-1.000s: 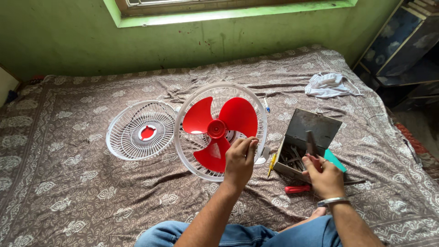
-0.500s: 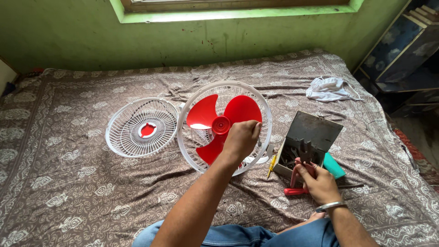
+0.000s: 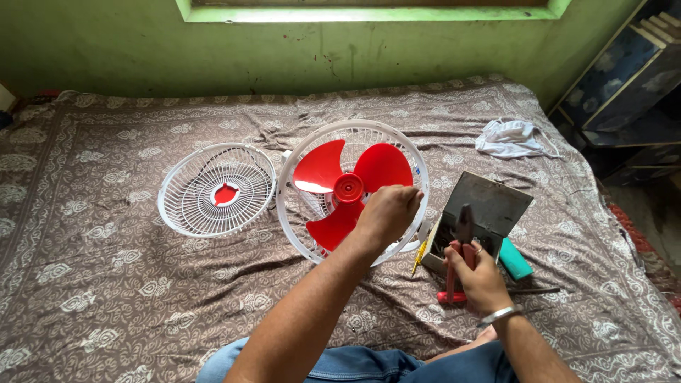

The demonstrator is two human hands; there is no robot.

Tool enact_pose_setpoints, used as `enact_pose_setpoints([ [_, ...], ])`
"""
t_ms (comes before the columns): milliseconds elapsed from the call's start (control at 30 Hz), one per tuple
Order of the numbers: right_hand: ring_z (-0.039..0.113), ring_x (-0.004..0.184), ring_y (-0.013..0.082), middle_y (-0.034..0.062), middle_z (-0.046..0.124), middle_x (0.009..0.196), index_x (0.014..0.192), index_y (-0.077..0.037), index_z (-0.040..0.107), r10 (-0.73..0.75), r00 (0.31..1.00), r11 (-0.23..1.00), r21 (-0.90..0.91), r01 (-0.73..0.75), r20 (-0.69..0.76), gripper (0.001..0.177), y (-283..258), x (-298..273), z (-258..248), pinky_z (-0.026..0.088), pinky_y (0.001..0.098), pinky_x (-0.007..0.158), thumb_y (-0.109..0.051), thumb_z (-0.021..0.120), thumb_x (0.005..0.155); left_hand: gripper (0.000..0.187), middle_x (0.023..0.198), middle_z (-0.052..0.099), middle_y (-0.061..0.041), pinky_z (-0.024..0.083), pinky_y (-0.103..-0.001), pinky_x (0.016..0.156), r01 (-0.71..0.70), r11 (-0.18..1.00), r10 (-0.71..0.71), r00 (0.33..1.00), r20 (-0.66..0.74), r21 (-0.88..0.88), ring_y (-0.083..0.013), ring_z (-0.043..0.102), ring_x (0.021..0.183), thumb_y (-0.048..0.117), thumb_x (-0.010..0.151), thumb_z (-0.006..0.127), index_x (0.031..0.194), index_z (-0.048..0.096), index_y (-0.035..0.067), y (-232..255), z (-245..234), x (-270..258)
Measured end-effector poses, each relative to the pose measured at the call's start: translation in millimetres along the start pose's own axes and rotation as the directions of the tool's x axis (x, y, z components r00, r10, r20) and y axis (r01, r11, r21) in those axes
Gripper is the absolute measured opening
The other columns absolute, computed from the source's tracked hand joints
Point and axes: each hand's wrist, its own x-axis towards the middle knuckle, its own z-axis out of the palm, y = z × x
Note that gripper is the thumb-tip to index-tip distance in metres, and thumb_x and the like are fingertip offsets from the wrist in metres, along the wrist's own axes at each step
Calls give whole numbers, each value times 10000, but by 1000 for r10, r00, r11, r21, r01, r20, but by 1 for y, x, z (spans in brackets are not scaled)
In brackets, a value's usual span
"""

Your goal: The person sits on a bed and uses pliers to adjust a small metal component on the central hub of a disassembled red fan blade. The person repeatedly grips and manipulates the component while the fan blade and cage rest on the bed.

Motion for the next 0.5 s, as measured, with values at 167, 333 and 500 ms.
enact_pose_setpoints([
  [167, 729, 754, 217, 96, 725, 860, 1041, -10, 658, 75, 989, 987, 151, -56, -127, 389, -35, 31, 32, 601, 350, 706, -304, 830, 853, 294, 762, 696, -148, 565, -453, 629, -48, 997, 43, 997, -69, -61, -316, 703, 658, 224, 1036, 594, 849, 697, 20, 1, -1, -12],
  [333, 710, 780, 112, 24, 743, 887, 981, -20, 617, -203, 948, 978, -11, 207, -243, 384, -49, 61, 55, 575, 267, 711, -240, 876, 803, 273, 789, 693, -170, 557, -471, 656, -41, 998, 37, 997, -74, -48, -360, 698, 701, 213, 1012, 607, 847, 689, 11, 1, 1, -15],
  [500, 674, 739, 86, 43, 721, 838, 968, -10, 568, -258, 944, 965, -19, 260, -207, 329, -44, 58, 58, 548, 263, 669, -167, 825, 837, 303, 748, 687, -192, 556, -473, 649, 33, 995, -41, 996, -79, -91, -379, 702, 686, 235, 1008, 610, 815, 691, 17, -2, 4, -9],
])
